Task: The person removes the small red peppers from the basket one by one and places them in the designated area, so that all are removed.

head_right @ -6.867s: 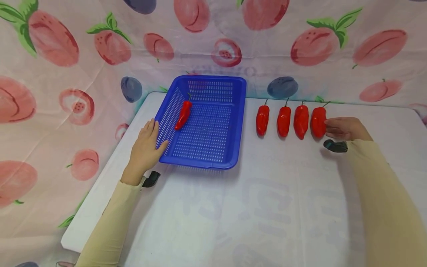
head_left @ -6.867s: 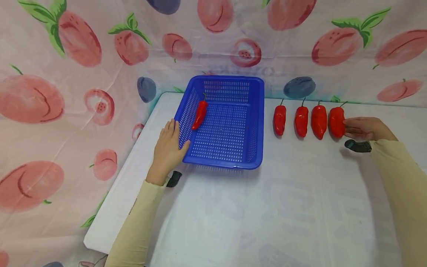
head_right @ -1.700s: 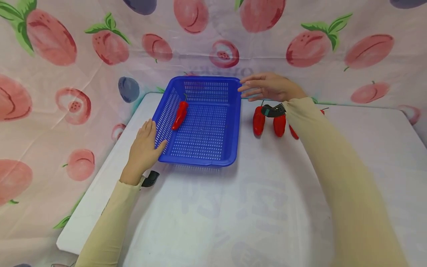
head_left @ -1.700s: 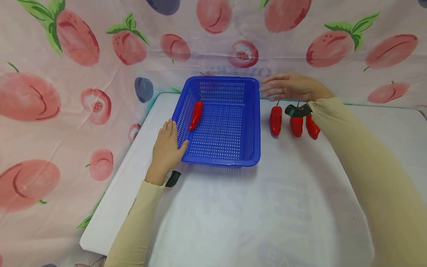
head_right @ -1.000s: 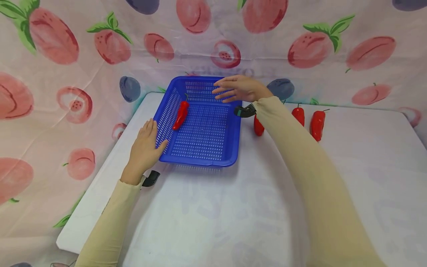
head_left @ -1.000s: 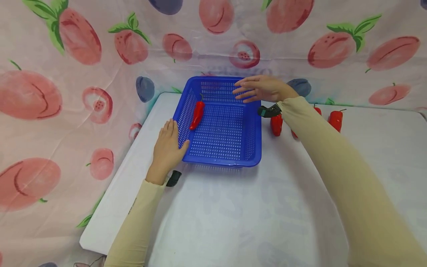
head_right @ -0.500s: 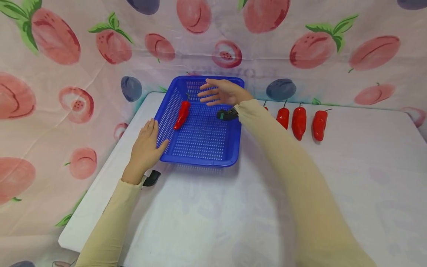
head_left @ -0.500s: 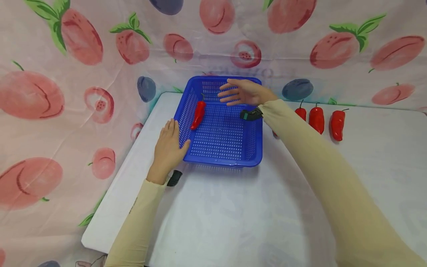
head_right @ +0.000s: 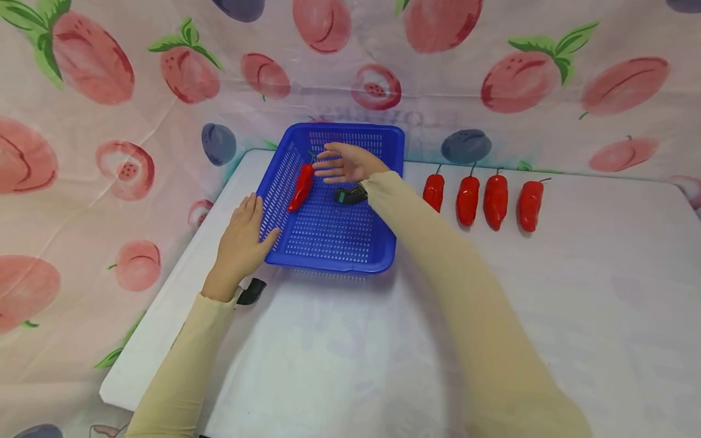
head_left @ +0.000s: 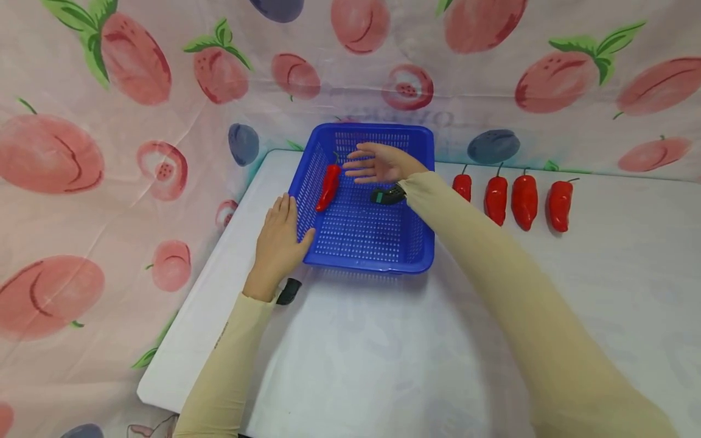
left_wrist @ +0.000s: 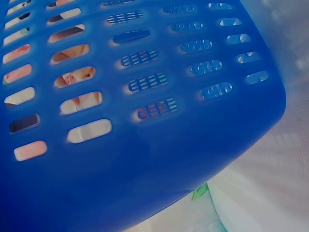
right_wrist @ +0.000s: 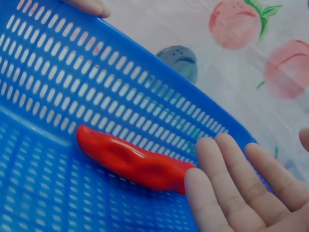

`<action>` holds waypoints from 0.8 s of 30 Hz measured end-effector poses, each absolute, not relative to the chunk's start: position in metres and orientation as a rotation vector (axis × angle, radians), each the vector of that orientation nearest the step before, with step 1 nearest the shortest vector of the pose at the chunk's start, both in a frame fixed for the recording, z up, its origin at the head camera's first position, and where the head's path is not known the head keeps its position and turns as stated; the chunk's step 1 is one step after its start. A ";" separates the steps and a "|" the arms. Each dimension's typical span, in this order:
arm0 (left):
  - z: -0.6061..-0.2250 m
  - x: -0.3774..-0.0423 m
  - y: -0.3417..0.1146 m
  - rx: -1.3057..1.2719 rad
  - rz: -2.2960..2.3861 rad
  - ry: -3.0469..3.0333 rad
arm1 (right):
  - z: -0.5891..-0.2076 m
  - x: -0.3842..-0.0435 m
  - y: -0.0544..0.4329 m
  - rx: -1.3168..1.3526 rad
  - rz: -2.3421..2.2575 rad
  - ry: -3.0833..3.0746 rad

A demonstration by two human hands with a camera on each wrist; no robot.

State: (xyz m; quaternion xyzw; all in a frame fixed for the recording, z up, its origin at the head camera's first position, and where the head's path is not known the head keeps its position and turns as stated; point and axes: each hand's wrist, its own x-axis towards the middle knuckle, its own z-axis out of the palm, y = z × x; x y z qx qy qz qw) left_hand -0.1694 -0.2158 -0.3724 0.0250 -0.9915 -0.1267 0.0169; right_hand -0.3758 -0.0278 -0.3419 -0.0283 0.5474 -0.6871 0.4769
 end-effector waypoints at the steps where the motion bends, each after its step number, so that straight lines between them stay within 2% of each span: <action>1: -0.372 -0.169 -0.216 0.078 -0.395 -3.080 | -0.343 -0.375 -0.031 -0.054 -1.680 1.331; 24: -0.375 -0.167 -0.219 0.048 -0.368 -3.034 | -0.372 -0.378 -0.071 0.064 -1.511 1.578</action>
